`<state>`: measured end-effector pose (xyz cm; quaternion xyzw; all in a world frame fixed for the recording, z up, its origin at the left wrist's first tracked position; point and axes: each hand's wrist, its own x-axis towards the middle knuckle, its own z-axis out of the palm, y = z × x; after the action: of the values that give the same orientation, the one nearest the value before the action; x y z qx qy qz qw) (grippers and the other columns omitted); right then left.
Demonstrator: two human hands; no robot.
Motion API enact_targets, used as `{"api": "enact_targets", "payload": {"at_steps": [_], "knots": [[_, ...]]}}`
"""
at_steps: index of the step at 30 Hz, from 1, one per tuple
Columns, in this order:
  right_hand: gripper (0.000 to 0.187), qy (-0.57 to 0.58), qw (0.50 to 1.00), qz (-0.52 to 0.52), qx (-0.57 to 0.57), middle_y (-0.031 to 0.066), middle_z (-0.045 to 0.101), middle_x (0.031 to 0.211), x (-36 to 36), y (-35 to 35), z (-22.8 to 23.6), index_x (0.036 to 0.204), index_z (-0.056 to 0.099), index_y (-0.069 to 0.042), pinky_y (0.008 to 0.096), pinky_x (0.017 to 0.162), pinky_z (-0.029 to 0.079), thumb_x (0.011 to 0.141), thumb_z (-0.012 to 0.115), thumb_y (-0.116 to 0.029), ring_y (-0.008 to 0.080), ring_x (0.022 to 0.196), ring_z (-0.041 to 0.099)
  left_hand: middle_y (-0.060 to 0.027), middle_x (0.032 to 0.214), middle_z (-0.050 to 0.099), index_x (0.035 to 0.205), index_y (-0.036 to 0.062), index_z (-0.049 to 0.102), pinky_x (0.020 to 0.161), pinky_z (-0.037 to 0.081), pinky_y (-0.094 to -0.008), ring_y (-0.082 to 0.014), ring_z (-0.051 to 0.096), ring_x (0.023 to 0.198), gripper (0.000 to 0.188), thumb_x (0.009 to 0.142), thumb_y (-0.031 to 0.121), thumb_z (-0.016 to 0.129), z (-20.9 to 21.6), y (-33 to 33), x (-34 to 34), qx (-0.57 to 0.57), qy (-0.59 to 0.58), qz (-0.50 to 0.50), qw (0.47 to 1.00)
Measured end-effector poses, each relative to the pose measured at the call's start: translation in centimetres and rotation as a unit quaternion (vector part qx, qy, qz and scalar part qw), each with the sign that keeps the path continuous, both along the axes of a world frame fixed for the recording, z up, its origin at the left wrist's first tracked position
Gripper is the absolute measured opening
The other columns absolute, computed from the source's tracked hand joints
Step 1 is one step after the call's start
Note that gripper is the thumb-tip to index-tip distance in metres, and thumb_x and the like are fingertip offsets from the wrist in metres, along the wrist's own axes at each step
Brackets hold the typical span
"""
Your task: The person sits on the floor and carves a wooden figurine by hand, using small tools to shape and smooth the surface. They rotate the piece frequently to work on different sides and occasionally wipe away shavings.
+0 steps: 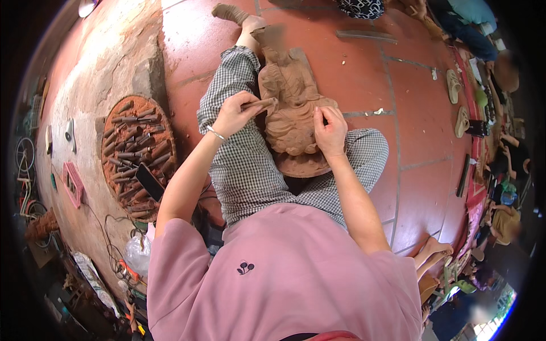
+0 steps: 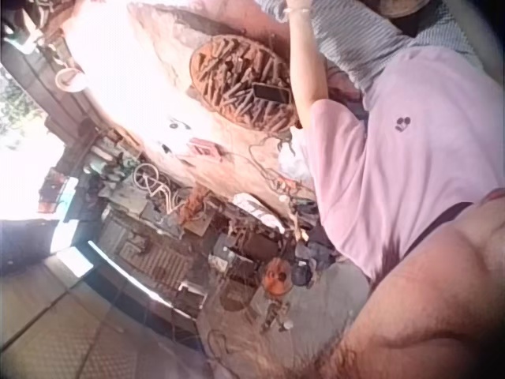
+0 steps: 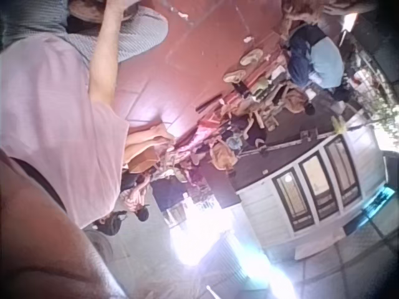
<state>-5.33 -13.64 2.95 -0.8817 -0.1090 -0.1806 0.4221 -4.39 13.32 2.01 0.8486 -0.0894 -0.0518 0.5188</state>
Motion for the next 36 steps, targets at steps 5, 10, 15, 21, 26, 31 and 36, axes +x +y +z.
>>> {"api": "enact_targets", "payload": {"at_steps": [5, 10, 15, 21, 26, 31, 36], "knots": [[0.015, 0.001, 1.000, -0.001, 0.003, 0.0100, 0.062, 0.076, 0.1, -0.3, -0.6, 0.076, 0.060, -0.001, 0.0360, 0.065, 0.048, 0.086, 0.066, -0.011, 0.0284, 0.073, 0.059, -0.0034, 0.077, 0.065, 0.088, -0.0011, 0.066, 0.060, 0.047, -0.0256, -0.0086, 0.055, 0.063, 0.016, 0.080, 0.009, 0.076, 0.2, -2.7, -1.4, -0.034, 0.073, -0.014, 0.997], [0.015, 0.005, 0.999, -0.012, -0.045, 0.0094, 0.063, 0.076, 0.0, 0.3, -0.2, 0.077, 0.061, -0.001, 0.0355, 0.066, 0.048, 0.086, 0.066, -0.011, 0.0279, 0.073, 0.059, -0.0049, 0.084, 0.059, 0.082, 0.0013, 0.062, 0.062, 0.048, -0.0258, -0.0133, 0.057, 0.071, 0.017, 0.074, 0.005, 0.077, -1.2, -4.9, -1.1, 0.003, -0.086, -0.044, 0.995], [0.016, -0.019, 1.000, -0.002, -0.012, 0.0087, 0.062, 0.075, 0.1, 0.0, -0.6, 0.075, 0.061, -0.002, 0.0355, 0.064, 0.048, 0.086, 0.067, -0.012, 0.0270, 0.072, 0.059, -0.0057, 0.088, 0.060, 0.079, 0.0000, 0.060, 0.065, 0.051, -0.0269, -0.0136, 0.059, 0.073, 0.018, 0.075, 0.004, 0.077, 0.0, -3.8, -1.0, -0.011, -0.004, -0.080, 0.997], [0.015, 0.000, 0.996, -0.020, -0.083, 0.0086, 0.063, 0.075, -0.1, 0.7, -0.1, 0.075, 0.061, -0.002, 0.0349, 0.064, 0.048, 0.085, 0.067, -0.012, 0.0267, 0.072, 0.059, -0.0053, 0.078, 0.059, 0.077, -0.0010, 0.060, 0.064, 0.050, -0.0269, -0.0119, 0.059, 0.071, 0.017, 0.076, 0.003, 0.076, -0.8, -4.8, -0.3, -0.013, 0.029, -0.069, 0.997], [0.015, -0.029, 0.999, -0.005, -0.028, 0.0089, 0.061, 0.074, 0.1, 0.2, -0.6, 0.075, 0.061, -0.002, 0.0357, 0.062, 0.047, 0.085, 0.067, -0.012, 0.0274, 0.070, 0.058, -0.0033, 0.074, 0.059, 0.076, -0.0008, 0.062, 0.063, 0.049, -0.0256, -0.0101, 0.059, 0.071, 0.014, 0.078, 0.003, 0.074, -0.2, -5.4, -0.7, 0.066, -0.011, -0.035, 0.997], [0.015, -0.021, 0.999, -0.016, -0.030, 0.0090, 0.062, 0.074, 0.0, 0.3, -0.6, 0.075, 0.061, -0.002, 0.0355, 0.062, 0.047, 0.085, 0.067, -0.012, 0.0276, 0.070, 0.058, -0.0024, 0.076, 0.060, 0.074, -0.0018, 0.061, 0.062, 0.048, -0.0252, -0.0079, 0.057, 0.069, 0.016, 0.080, 0.006, 0.075, -1.0, -3.5, -0.7, -0.038, 0.138, -0.029, 0.989], [0.015, -0.012, 0.999, -0.017, -0.035, 0.0091, 0.062, 0.074, 0.0, 0.1, -0.5, 0.075, 0.061, -0.002, 0.0354, 0.063, 0.048, 0.086, 0.066, -0.012, 0.0276, 0.071, 0.059, -0.0040, 0.074, 0.059, 0.076, -0.0039, 0.060, 0.061, 0.047, -0.0255, -0.0101, 0.056, 0.068, 0.017, 0.078, 0.005, 0.075, -0.1, -6.5, -0.6, 0.083, -0.041, -0.006, 0.996]]}}
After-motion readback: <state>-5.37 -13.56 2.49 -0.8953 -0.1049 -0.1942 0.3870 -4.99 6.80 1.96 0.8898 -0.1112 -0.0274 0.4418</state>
